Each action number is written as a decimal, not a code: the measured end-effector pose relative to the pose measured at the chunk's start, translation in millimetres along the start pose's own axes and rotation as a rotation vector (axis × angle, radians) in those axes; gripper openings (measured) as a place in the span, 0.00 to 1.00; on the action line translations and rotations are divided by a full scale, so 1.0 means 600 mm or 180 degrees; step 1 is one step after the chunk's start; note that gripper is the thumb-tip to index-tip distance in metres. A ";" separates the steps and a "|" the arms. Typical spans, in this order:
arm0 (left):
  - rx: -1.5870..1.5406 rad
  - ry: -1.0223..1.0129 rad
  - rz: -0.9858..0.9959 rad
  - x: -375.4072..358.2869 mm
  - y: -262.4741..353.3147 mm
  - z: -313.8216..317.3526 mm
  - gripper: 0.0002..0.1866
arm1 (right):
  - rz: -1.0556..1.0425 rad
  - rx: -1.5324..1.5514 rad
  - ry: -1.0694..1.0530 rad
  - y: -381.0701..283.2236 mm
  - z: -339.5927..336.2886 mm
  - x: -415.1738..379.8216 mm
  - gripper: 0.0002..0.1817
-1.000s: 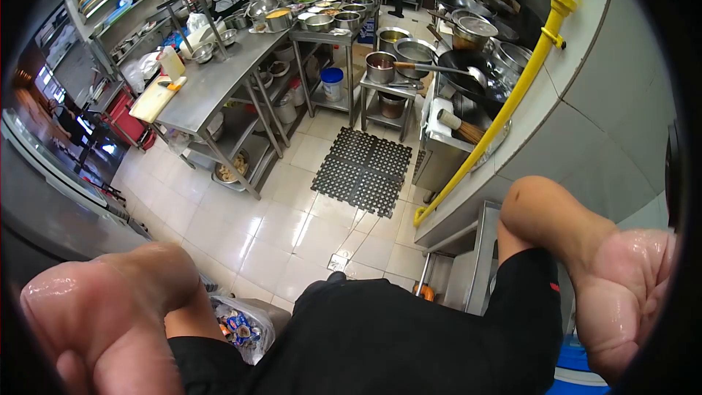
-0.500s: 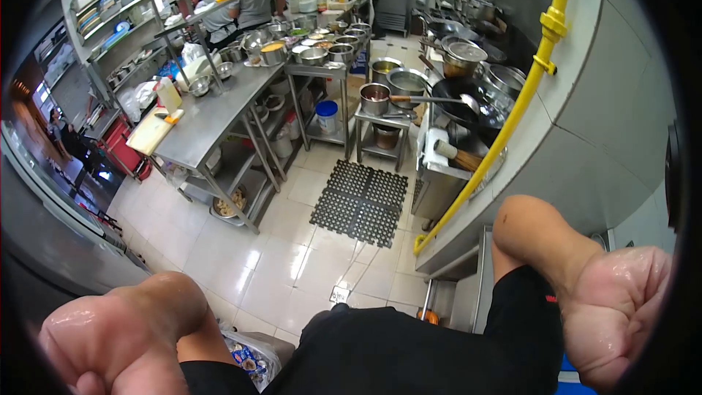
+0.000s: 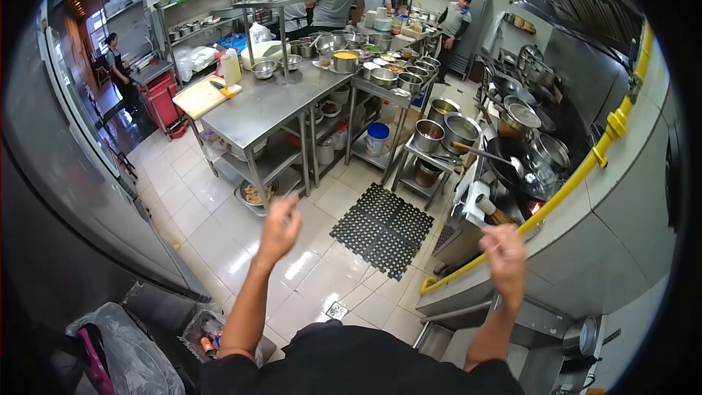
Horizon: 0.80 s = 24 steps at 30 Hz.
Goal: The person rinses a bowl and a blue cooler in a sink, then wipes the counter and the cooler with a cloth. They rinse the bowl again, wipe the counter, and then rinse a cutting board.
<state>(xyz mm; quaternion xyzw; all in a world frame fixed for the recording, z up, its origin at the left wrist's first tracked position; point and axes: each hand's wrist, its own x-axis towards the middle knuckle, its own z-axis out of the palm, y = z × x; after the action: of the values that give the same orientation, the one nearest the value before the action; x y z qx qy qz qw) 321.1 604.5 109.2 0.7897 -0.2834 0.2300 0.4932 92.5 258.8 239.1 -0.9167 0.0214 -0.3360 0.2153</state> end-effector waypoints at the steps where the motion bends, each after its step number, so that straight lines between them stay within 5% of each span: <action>1: 0.0336 -0.1036 -0.0558 -0.081 -0.105 0.027 0.23 | 0.0361 -0.0068 -0.0742 0.035 0.027 -0.030 0.12; 2: 0.1006 -0.2824 -0.1495 -0.121 -0.135 0.029 0.31 | 0.0600 -0.0379 -0.1487 0.084 0.054 -0.081 0.15; 3: 0.1301 -0.3955 -0.1423 -0.187 -0.211 0.058 0.36 | 0.0826 -0.0697 -0.2234 0.122 0.084 -0.128 0.19; 4: 0.0904 -0.4718 -0.2626 -0.200 -0.184 0.055 0.37 | 0.1378 -0.0791 -0.2719 0.137 0.113 -0.145 0.22; 5: 0.0818 -0.5210 -0.2702 -0.239 -0.215 0.072 0.37 | 0.1919 -0.0899 -0.3185 0.148 0.138 -0.156 0.25; 7: 0.0626 -0.4859 -0.2825 -0.290 -0.229 0.086 0.37 | 0.1924 -0.0544 -0.2655 0.173 0.168 -0.219 0.26; 12: 0.0978 -0.4527 -0.1563 -0.350 -0.305 0.161 0.32 | 0.2428 -0.0540 -0.3061 0.169 0.200 -0.269 0.28; 24: 0.0736 -0.4673 -0.1048 -0.316 -0.290 0.207 0.28 | 0.2557 -0.0432 -0.2428 0.142 0.208 -0.292 0.27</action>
<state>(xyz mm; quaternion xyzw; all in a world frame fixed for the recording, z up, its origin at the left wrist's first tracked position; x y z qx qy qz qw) 309.9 595.1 -176.2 0.8187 -0.3914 -0.4027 0.1202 43.8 261.2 12.6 -0.9049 0.3113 0.1302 0.2594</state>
